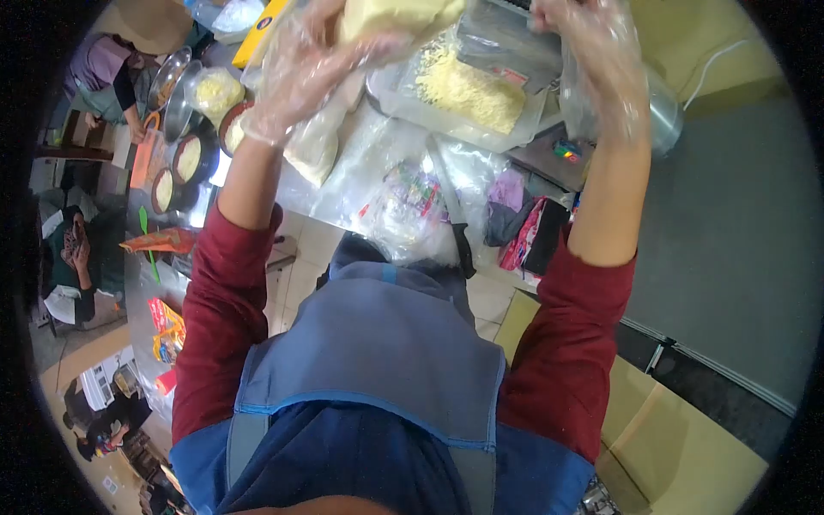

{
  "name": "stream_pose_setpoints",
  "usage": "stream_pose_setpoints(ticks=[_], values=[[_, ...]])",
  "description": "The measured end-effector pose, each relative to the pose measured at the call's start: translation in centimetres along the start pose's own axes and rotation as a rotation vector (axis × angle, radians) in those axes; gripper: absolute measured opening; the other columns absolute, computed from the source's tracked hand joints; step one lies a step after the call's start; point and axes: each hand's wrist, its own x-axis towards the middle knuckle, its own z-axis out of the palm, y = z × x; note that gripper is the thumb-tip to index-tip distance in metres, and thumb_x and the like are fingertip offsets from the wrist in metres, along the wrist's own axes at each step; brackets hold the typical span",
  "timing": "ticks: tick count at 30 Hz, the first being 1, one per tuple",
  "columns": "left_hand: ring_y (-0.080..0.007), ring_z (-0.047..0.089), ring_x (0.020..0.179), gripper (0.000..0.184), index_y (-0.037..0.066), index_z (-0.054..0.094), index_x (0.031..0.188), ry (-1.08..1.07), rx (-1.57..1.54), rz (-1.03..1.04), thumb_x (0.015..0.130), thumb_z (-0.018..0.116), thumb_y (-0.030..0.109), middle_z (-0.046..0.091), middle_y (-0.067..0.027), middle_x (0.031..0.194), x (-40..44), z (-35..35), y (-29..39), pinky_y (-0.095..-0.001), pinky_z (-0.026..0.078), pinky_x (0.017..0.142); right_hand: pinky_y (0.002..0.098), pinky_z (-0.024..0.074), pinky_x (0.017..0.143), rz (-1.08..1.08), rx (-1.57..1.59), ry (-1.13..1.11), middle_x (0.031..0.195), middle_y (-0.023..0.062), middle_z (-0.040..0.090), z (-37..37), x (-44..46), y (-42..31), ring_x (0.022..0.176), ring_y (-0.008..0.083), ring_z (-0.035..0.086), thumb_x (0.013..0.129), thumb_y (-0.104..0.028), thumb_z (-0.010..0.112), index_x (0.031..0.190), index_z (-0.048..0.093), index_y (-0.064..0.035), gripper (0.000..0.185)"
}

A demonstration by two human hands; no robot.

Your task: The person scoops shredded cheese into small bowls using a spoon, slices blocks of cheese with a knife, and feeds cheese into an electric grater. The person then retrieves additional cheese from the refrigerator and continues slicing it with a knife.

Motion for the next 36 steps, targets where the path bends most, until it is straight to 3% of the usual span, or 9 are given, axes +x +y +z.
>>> stream_pose_setpoints(ticks=[1,4,8,10,19,21,26,29,36], values=[[-0.0368,0.060,0.090,0.051,-0.002,0.062,0.102,0.043,0.012,-0.050,0.082,0.066,0.045,0.062,-0.0199,0.092,1.7,-0.9,4.5,-0.0426,0.048,0.079,0.0274,0.0478,0.080,-0.007,-0.180,0.064,0.095,0.0026,0.067,-0.8,1.1,-0.2,0.088,0.0161,0.062,0.091,-0.021,0.059,0.104,0.063,-0.0032,0.023],[-0.0359,0.063,0.091,0.069,-0.002,0.061,0.112,0.240,0.320,0.151,0.077,0.070,0.057,0.064,-0.0212,0.097,5.5,-0.2,4.3,-0.0423,0.049,0.077,0.0239,0.0466,0.078,0.155,-0.352,0.029,0.094,0.0011,0.067,-2.4,3.6,1.4,0.086,0.0115,0.060,0.090,-0.014,0.060,0.098,0.065,-0.0037,0.014],[-0.0353,0.063,0.092,0.058,-0.002,0.061,0.108,0.162,0.164,0.402,0.081,0.068,0.048,0.064,-0.0236,0.096,10.2,0.8,4.0,-0.0408,0.049,0.078,0.0240,0.0464,0.077,0.262,0.003,0.135,0.090,0.0032,0.066,-1.8,3.2,2.4,0.083,0.0114,0.060,0.090,-0.015,0.061,0.095,0.068,-0.0044,0.014],[-0.0367,0.062,0.092,0.056,-0.003,0.060,0.107,0.033,0.125,0.378,0.081,0.067,0.046,0.064,-0.0242,0.095,11.7,1.4,5.0,-0.0411,0.049,0.078,0.0265,0.0479,0.082,0.415,-0.333,0.205,0.093,0.0039,0.067,-1.0,2.4,-0.6,0.089,0.0128,0.062,0.090,-0.020,0.061,0.106,0.066,-0.0039,0.024],[-0.0363,0.065,0.092,0.043,-0.006,0.065,0.101,-0.369,0.449,0.258,0.084,0.061,0.034,0.066,-0.0264,0.099,15.3,6.9,5.7,-0.0429,0.050,0.080,0.0257,0.0440,0.085,-0.006,-0.674,0.499,0.097,0.0027,0.068,-3.1,-5.2,0.2,0.094,0.0117,0.059,0.092,-0.014,0.056,0.106,0.068,-0.0029,0.021],[-0.0361,0.065,0.092,0.044,-0.005,0.065,0.102,-0.495,0.484,0.197,0.085,0.060,0.036,0.066,-0.0252,0.099,15.3,6.7,5.6,-0.0431,0.050,0.080,0.0256,0.0465,0.069,-0.029,-0.432,0.631,0.087,0.0025,0.063,0.1,-8.0,-0.4,0.073,0.0105,0.057,0.089,-0.016,0.062,0.093,0.065,-0.0041,0.013],[-0.0369,0.065,0.093,0.048,-0.005,0.067,0.099,-0.591,0.728,0.441,0.092,0.050,0.040,0.066,-0.0259,0.095,14.9,9.4,3.3,-0.0444,0.049,0.081,0.0328,0.0484,0.082,0.204,-0.544,-0.009,0.101,0.0123,0.067,8.5,-13.3,3.1,0.089,0.0261,0.064,0.087,-0.017,0.060,0.101,0.067,-0.0065,0.019],[-0.0393,0.064,0.091,0.049,-0.007,0.062,0.107,-0.473,0.599,0.323,0.094,0.048,0.038,0.065,-0.0255,0.094,13.7,9.1,3.3,-0.0450,0.050,0.081,0.0374,0.0482,0.083,0.111,-0.546,-0.286,0.105,0.0143,0.065,14.1,-17.3,10.2,0.090,0.0294,0.062,0.088,-0.022,0.059,0.102,0.064,-0.0036,0.024],[-0.0336,0.051,0.118,0.063,-0.004,0.045,0.133,0.013,0.399,0.450,0.095,0.046,0.046,0.053,-0.0248,0.126,3.4,2.5,3.4,-0.0442,0.040,0.099,0.0398,0.0444,0.083,-0.050,-0.778,-0.461,0.085,0.0109,0.061,19.7,-24.0,16.5,0.084,0.0266,0.059,0.078,-0.017,0.059,0.087,0.064,-0.0048,0.016]])
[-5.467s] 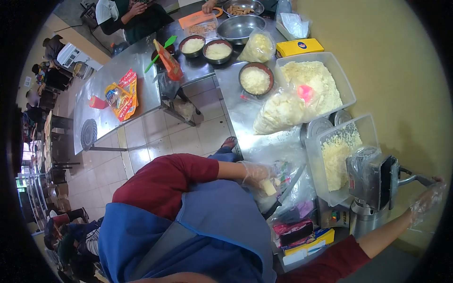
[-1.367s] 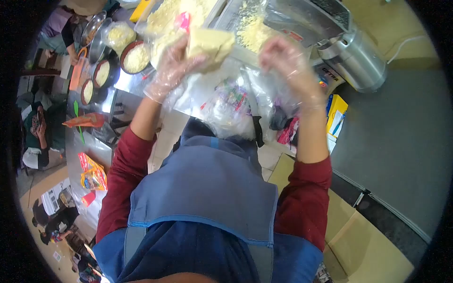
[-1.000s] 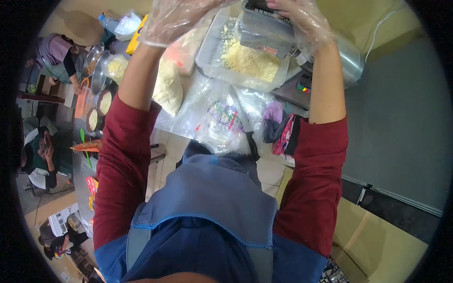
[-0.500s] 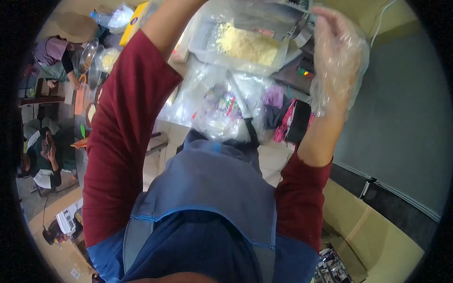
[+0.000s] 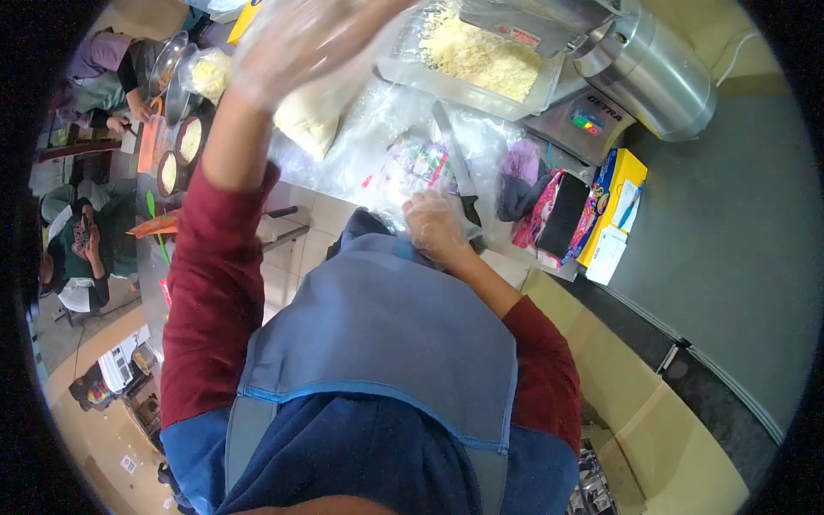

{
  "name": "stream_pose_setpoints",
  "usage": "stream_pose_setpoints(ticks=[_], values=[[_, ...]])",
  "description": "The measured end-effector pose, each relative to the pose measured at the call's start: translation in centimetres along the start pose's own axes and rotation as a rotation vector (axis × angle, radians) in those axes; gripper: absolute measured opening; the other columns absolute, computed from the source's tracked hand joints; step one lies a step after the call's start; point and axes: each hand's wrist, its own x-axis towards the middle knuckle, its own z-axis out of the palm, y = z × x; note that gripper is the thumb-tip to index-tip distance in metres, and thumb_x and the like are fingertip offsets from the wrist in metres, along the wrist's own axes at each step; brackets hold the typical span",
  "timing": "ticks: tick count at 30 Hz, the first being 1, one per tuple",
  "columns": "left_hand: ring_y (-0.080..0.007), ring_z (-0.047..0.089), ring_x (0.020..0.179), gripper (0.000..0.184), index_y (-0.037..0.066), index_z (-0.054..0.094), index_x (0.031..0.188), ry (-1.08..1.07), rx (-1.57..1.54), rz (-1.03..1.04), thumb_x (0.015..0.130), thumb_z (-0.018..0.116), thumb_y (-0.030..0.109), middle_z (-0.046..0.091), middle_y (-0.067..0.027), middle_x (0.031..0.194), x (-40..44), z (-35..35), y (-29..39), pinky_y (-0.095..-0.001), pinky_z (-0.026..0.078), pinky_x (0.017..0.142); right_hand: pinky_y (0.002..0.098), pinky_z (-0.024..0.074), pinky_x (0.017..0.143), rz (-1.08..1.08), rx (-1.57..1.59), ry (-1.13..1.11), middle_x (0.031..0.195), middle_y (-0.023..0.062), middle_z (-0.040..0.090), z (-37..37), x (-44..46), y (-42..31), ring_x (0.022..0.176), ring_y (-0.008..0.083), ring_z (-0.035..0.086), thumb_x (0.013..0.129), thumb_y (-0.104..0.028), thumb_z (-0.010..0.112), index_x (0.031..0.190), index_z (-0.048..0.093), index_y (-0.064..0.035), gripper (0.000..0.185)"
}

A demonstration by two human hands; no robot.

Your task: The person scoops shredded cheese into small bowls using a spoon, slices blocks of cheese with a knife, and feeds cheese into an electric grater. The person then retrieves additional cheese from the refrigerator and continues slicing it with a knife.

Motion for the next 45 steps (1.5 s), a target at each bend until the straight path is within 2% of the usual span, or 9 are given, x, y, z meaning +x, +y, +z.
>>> stream_pose_setpoints(ticks=[3,9,13,15,18,20,23,38,45], values=[[-0.0234,0.059,0.110,0.038,0.003,0.060,0.120,-0.053,0.222,-0.172,0.088,0.067,0.022,0.063,-0.0116,0.118,-6.8,-4.5,-1.3,-0.0338,0.048,0.088,0.0394,0.0432,0.084,-0.004,-0.113,-0.068,0.080,0.0083,0.061,-0.1,0.4,0.3,0.083,0.0243,0.059,0.079,-0.014,0.055,0.085,0.063,-0.0075,0.012],[-0.0236,0.054,0.117,0.039,0.006,0.057,0.126,0.281,0.147,-0.969,0.090,0.064,0.017,0.058,-0.0117,0.127,-18.9,-10.5,0.6,-0.0369,0.044,0.097,0.0397,0.0422,0.086,-0.078,-0.211,-0.055,0.079,0.0065,0.060,-8.6,3.6,-2.7,0.081,0.0235,0.060,0.080,-0.012,0.055,0.085,0.062,-0.0104,0.009],[-0.0214,0.051,0.121,0.038,0.002,0.054,0.127,0.482,-0.011,-1.001,0.091,0.061,0.012,0.055,-0.0114,0.131,-24.3,-11.9,1.2,-0.0359,0.042,0.099,0.0352,0.0434,0.086,-0.164,-0.270,0.355,0.079,0.0075,0.060,-15.0,7.5,-2.6,0.078,0.0234,0.060,0.084,-0.014,0.057,0.083,0.062,-0.0107,0.006],[-0.0215,0.051,0.121,0.038,0.001,0.054,0.127,0.468,-0.003,-1.042,0.091,0.060,0.011,0.055,-0.0122,0.130,-24.8,-11.6,1.4,-0.0355,0.042,0.099,0.0301,0.0435,0.087,0.223,0.595,0.416,0.089,0.0088,0.065,-18.1,9.6,-1.7,0.086,0.0194,0.061,0.090,-0.018,0.058,0.092,0.064,-0.0080,0.011],[-0.0215,0.051,0.121,0.037,0.002,0.055,0.126,0.407,-0.065,-1.038,0.090,0.060,0.012,0.056,-0.0122,0.129,-24.3,-10.9,1.8,-0.0344,0.041,0.098,0.0285,0.0441,0.085,0.412,0.750,0.589,0.097,0.0075,0.067,-15.1,12.8,5.0,0.093,0.0148,0.059,0.094,-0.022,0.058,0.099,0.064,-0.0044,0.020],[-0.0224,0.051,0.120,0.037,0.005,0.056,0.125,0.338,-0.069,-1.067,0.089,0.061,0.014,0.057,-0.0122,0.127,-24.3,-10.2,1.2,-0.0349,0.043,0.097,0.0302,0.0357,0.104,0.461,1.031,0.617,0.121,0.0115,0.062,-14.9,14.1,7.1,0.117,0.0194,0.054,0.090,-0.031,0.065,0.130,0.045,0.0073,0.059],[-0.0229,0.052,0.118,0.041,0.001,0.056,0.126,0.266,-0.126,-1.054,0.089,0.061,0.017,0.058,-0.0123,0.125,-23.0,-9.4,1.0,-0.0343,0.038,0.101,0.0255,0.0446,0.083,0.607,0.918,0.615,0.096,0.0015,0.065,-15.7,14.7,5.0,0.092,0.0084,0.056,0.094,-0.024,0.060,0.100,0.065,-0.0059,0.019],[-0.0244,0.062,0.102,0.033,0.002,0.062,0.116,0.175,-0.140,-0.984,0.089,0.059,0.021,0.065,-0.0169,0.109,-24.3,-9.9,-9.9,-0.0348,0.046,0.090,0.0254,0.0454,0.080,0.452,0.473,0.746,0.092,0.0048,0.067,-13.2,12.4,2.2,0.088,0.0098,0.058,0.091,-0.017,0.064,0.100,0.065,0.0005,0.020],[-0.0203,0.065,0.083,0.041,-0.002,0.066,0.102,-0.162,-0.285,-1.352,0.090,0.058,0.036,0.067,-0.0189,0.086,-30.6,-11.4,-13.4,-0.0349,0.048,0.073,0.0362,0.0483,0.077,0.436,0.026,0.551,0.088,0.0174,0.066,-14.8,11.1,-5.0,0.082,0.0330,0.063,0.083,-0.004,0.066,0.090,0.065,0.0030,0.010]])
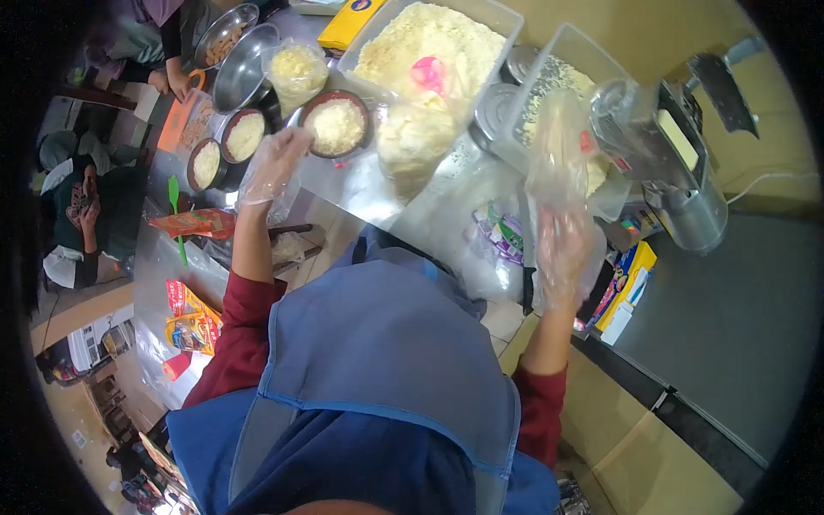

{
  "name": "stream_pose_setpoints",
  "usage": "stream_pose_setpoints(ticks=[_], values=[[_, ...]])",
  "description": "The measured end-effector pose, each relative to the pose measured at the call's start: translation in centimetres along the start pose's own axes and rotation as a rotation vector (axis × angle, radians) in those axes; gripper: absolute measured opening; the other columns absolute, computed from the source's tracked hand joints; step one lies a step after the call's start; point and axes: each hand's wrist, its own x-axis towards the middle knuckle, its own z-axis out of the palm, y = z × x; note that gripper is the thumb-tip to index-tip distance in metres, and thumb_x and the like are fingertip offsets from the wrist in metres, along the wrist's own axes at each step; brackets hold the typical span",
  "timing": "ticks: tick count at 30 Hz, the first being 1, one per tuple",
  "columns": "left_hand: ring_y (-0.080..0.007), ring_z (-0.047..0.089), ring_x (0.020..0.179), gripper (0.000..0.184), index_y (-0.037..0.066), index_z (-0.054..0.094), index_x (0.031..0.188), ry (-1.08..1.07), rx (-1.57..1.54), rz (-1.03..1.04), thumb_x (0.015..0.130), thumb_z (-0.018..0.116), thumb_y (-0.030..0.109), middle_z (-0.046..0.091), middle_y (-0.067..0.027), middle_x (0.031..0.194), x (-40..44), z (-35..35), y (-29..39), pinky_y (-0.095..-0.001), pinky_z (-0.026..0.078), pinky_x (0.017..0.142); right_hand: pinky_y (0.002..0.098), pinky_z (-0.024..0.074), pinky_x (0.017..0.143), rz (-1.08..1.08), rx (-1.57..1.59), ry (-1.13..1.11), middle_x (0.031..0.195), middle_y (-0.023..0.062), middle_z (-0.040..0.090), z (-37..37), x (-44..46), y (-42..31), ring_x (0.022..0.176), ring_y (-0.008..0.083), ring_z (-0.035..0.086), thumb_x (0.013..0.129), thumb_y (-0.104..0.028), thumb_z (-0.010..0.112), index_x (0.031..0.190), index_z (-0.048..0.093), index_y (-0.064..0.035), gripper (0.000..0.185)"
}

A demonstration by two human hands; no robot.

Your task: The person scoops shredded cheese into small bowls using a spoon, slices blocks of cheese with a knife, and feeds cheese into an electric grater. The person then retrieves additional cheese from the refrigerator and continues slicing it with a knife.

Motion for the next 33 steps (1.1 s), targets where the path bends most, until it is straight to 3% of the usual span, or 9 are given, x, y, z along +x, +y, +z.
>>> stream_pose_setpoints(ticks=[3,6,11,13,17,18,21,25,33], values=[[-0.0274,0.067,0.087,0.052,-0.002,0.066,0.102,-0.056,0.353,-0.216,0.088,0.057,0.047,0.067,-0.0240,0.090,1.1,-0.3,-3.5,-0.0405,0.047,0.076,0.0365,0.0486,0.076,-0.078,0.059,-0.110,0.093,0.0160,0.067,-1.3,-1.5,-3.2,0.083,0.0325,0.064,0.081,-0.004,0.067,0.091,0.067,0.0013,0.011],[-0.0348,0.066,0.093,0.064,0.000,0.055,0.126,-0.035,0.049,-0.289,0.087,0.055,0.050,0.062,-0.0249,0.116,5.7,5.4,-16.3,-0.0432,0.047,0.084,0.0369,0.0490,0.079,-0.137,0.249,-0.239,0.099,0.0155,0.068,-0.6,-1.9,-5.2,0.088,0.0329,0.065,0.078,-0.005,0.070,0.091,0.069,-0.0013,0.014],[-0.0401,0.054,0.117,0.070,0.000,0.034,0.143,-0.030,-0.612,-0.472,0.086,0.054,0.036,0.047,-0.0305,0.134,6.2,7.1,-11.6,-0.0418,0.040,0.102,0.0410,0.0464,0.089,-0.098,0.336,-0.594,0.103,0.0184,0.067,2.5,-2.2,-7.2,0.101,0.0362,0.061,0.075,-0.008,0.071,0.089,0.071,-0.0031,0.015],[-0.0454,0.054,0.114,0.070,0.000,0.027,0.144,-0.016,-0.180,-0.282,0.084,0.054,0.024,0.050,-0.0333,0.128,8.1,7.9,-14.2,-0.0447,0.042,0.100,0.0420,0.0457,0.090,-0.099,0.306,-0.608,0.101,0.0187,0.067,3.6,-3.3,-6.1,0.101,0.0372,0.061,0.075,-0.007,0.071,0.090,0.071,-0.0029,0.015],[-0.0470,0.051,0.116,0.057,-0.002,0.042,0.137,0.094,-0.045,-0.316,0.084,0.052,0.017,0.058,-0.0323,0.116,7.6,9.6,-14.9,-0.0460,0.042,0.100,0.0442,0.0432,0.095,-0.055,0.311,-0.631,0.096,0.0193,0.068,3.9,-2.6,-7.5,0.101,0.0393,0.060,0.076,-0.005,0.070,0.089,0.070,-0.0027,0.013],[-0.0471,0.051,0.115,0.059,-0.002,0.039,0.138,-0.129,0.344,-0.085,0.084,0.053,0.018,0.056,-0.0329,0.119,8.9,10.8,-19.1,-0.0448,0.043,0.099,0.0442,0.0432,0.095,-0.055,0.311,-0.633,0.096,0.0193,0.068,4.1,-2.5,-7.9,0.101,0.0393,0.060,0.076,-0.005,0.070,0.089,0.070,-0.0027,0.013],[-0.0429,0.055,0.111,0.071,-0.003,0.023,0.145,-0.638,0.929,-0.032,0.085,0.052,0.019,0.045,-0.0324,0.132,8.0,8.9,-17.6,-0.0395,0.045,0.098,0.0450,0.0423,0.096,-0.104,0.302,-0.521,0.098,0.0186,0.067,5.0,-1.5,-9.7,0.101,0.0394,0.060,0.077,-0.005,0.069,0.092,0.069,-0.0029,0.015],[-0.0304,0.068,0.093,0.054,0.003,0.033,0.137,0.178,-0.804,-0.378,0.084,0.043,0.009,0.062,-0.0204,0.111,2.0,2.7,-15.3,-0.0367,0.060,0.066,0.0422,0.0450,0.087,-0.358,0.199,-0.390,0.093,0.0151,0.066,8.1,1.3,-13.0,0.090,0.0324,0.062,0.077,-0.005,0.069,0.089,0.067,-0.0043,0.012],[-0.0279,0.065,0.089,0.044,0.001,0.038,0.129,0.284,-0.879,-0.447,0.086,0.043,0.010,0.058,-0.0179,0.114,-3.6,-4.2,-12.3,-0.0364,0.059,0.067,0.0380,0.0424,0.084,-0.654,-0.099,-0.356,0.083,0.0093,0.058,26.5,4.2,-15.7,0.086,0.0249,0.058,0.081,-0.017,0.055,0.085,0.062,-0.0110,0.010]])
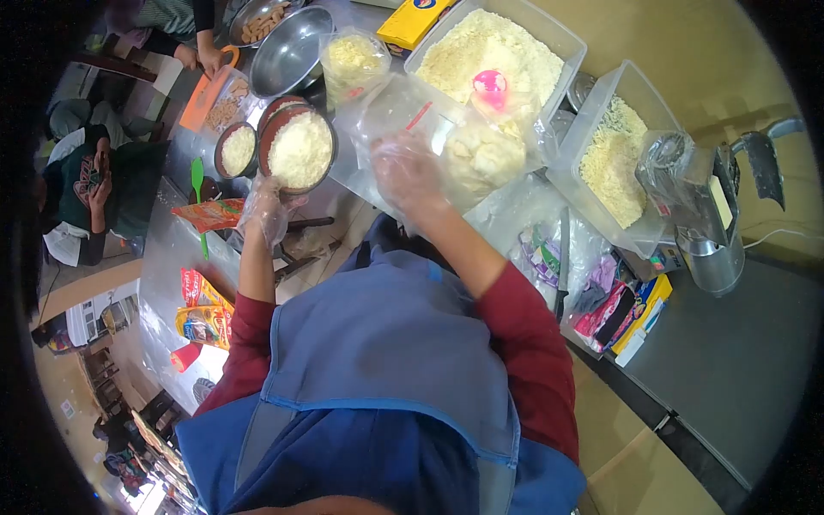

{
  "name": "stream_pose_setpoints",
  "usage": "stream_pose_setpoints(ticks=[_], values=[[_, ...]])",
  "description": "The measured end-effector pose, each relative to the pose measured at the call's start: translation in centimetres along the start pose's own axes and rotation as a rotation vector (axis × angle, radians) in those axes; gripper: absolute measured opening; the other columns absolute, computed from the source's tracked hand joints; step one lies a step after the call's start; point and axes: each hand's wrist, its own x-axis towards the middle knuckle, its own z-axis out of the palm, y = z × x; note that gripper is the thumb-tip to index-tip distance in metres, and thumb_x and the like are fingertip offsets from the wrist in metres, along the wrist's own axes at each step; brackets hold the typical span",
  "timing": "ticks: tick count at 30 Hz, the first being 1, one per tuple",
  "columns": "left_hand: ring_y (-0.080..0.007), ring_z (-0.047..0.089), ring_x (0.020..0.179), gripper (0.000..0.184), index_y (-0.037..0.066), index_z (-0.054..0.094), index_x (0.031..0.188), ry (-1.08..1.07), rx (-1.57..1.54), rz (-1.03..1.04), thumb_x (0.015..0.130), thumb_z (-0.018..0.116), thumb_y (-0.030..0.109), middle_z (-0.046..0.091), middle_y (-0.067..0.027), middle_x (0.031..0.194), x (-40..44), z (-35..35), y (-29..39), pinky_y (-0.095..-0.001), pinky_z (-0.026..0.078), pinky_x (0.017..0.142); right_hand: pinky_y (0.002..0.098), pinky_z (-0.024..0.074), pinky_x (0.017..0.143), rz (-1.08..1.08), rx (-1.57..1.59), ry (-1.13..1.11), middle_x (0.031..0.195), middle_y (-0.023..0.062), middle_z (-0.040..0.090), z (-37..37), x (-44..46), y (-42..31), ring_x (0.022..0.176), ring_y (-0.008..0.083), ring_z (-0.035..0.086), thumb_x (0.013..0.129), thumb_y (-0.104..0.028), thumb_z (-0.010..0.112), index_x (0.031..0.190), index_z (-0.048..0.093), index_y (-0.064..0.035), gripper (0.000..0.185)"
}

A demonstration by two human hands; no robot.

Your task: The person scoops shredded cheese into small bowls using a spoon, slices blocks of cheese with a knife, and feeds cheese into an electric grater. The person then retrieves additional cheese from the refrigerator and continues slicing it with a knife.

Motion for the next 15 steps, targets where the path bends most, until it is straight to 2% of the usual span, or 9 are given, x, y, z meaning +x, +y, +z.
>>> stream_pose_setpoints(ticks=[3,5,6,7,9,10,12,14,15], values=[[-0.0276,0.065,0.091,0.040,0.001,0.040,0.126,0.083,0.009,-0.007,0.088,0.043,0.011,0.058,-0.0172,0.116,-0.5,-0.7,-0.5,-0.0368,0.059,0.070,0.0370,0.0447,0.083,0.001,0.141,0.040,0.090,0.0100,0.060,5.6,0.5,0.0,0.094,0.0232,0.058,0.081,-0.018,0.054,0.088,0.062,-0.0088,0.014],[-0.0276,0.066,0.092,0.041,0.000,0.039,0.128,0.052,0.086,0.027,0.089,0.042,0.011,0.057,-0.0172,0.116,-0.1,-1.7,-1.5,-0.0356,0.059,0.069,0.0357,0.0434,0.086,0.105,-0.185,-0.334,0.096,0.0106,0.060,4.9,0.9,-1.4,0.101,0.0213,0.055,0.082,-0.018,0.052,0.092,0.060,-0.0083,0.016],[-0.0276,0.066,0.092,0.041,0.000,0.039,0.128,0.054,0.088,0.024,0.089,0.042,0.011,0.057,-0.0172,0.116,-0.4,-1.5,-1.5,-0.0356,0.059,0.069,0.0357,0.0434,0.086,0.105,-0.182,-0.336,0.096,0.0106,0.060,8.0,0.2,-0.6,0.101,0.0213,0.055,0.082,-0.018,0.052,0.092,0.060,-0.0083,0.016],[-0.0276,0.066,0.093,0.042,0.001,0.038,0.130,0.052,0.094,0.013,0.089,0.041,0.010,0.057,-0.0179,0.116,-0.8,-1.1,-1.4,-0.0353,0.059,0.070,0.0366,0.0450,0.085,0.113,-0.211,-0.247,0.094,0.0116,0.061,13.5,-1.1,1.0,0.098,0.0226,0.057,0.083,-0.017,0.052,0.093,0.060,-0.0080,0.016],[-0.0297,0.064,0.100,0.044,0.001,0.035,0.133,0.025,0.130,-0.041,0.090,0.041,0.008,0.056,-0.0219,0.118,-0.1,-1.5,-2.7,-0.0353,0.060,0.070,0.0376,0.0466,0.083,0.123,-0.241,-0.159,0.092,0.0125,0.063,15.2,-1.8,2.1,0.094,0.0239,0.060,0.083,-0.017,0.052,0.094,0.060,-0.0076,0.016],[-0.0297,0.064,0.100,0.044,0.001,0.035,0.133,0.026,0.129,-0.042,0.090,0.041,0.008,0.056,-0.0219,0.118,1.4,-2.3,-5.0,-0.0353,0.060,0.070,0.0388,0.0487,0.078,0.164,-0.136,-0.159,0.089,0.0134,0.064,12.7,-1.5,2.1,0.088,0.0259,0.062,0.083,-0.016,0.052,0.094,0.060,-0.0075,0.016],[-0.0406,0.062,0.100,0.055,0.000,0.025,0.138,0.083,0.530,0.040,0.088,0.045,0.013,0.052,-0.0265,0.124,4.5,-3.4,-9.1,-0.0468,0.060,0.073,0.0400,0.0508,0.073,0.211,-0.030,-0.158,0.086,0.0144,0.066,10.3,-1.2,2.4,0.082,0.0280,0.065,0.083,-0.016,0.052,0.094,0.060,-0.0073,0.016],[-0.0438,0.060,0.103,0.056,-0.003,0.033,0.135,0.024,0.552,0.005,0.087,0.050,0.020,0.053,-0.0295,0.123,6.1,-2.4,-9.8,-0.0482,0.057,0.080,0.0442,0.0520,0.063,0.290,-0.004,-0.274,0.077,0.0163,0.067,9.7,-1.1,3.0,0.071,0.0322,0.068,0.084,-0.014,0.051,0.096,0.059,-0.0046,0.017],[-0.0430,0.060,0.104,0.056,-0.003,0.037,0.133,0.008,0.717,0.031,0.086,0.052,0.023,0.056,-0.0295,0.119,6.5,-1.3,-10.2,-0.0474,0.056,0.082,0.0442,0.0520,0.063,0.298,-0.006,-0.272,0.077,0.0163,0.067,9.5,-1.3,2.9,0.071,0.0322,0.068,0.084,-0.014,0.051,0.096,0.059,-0.0046,0.017]])
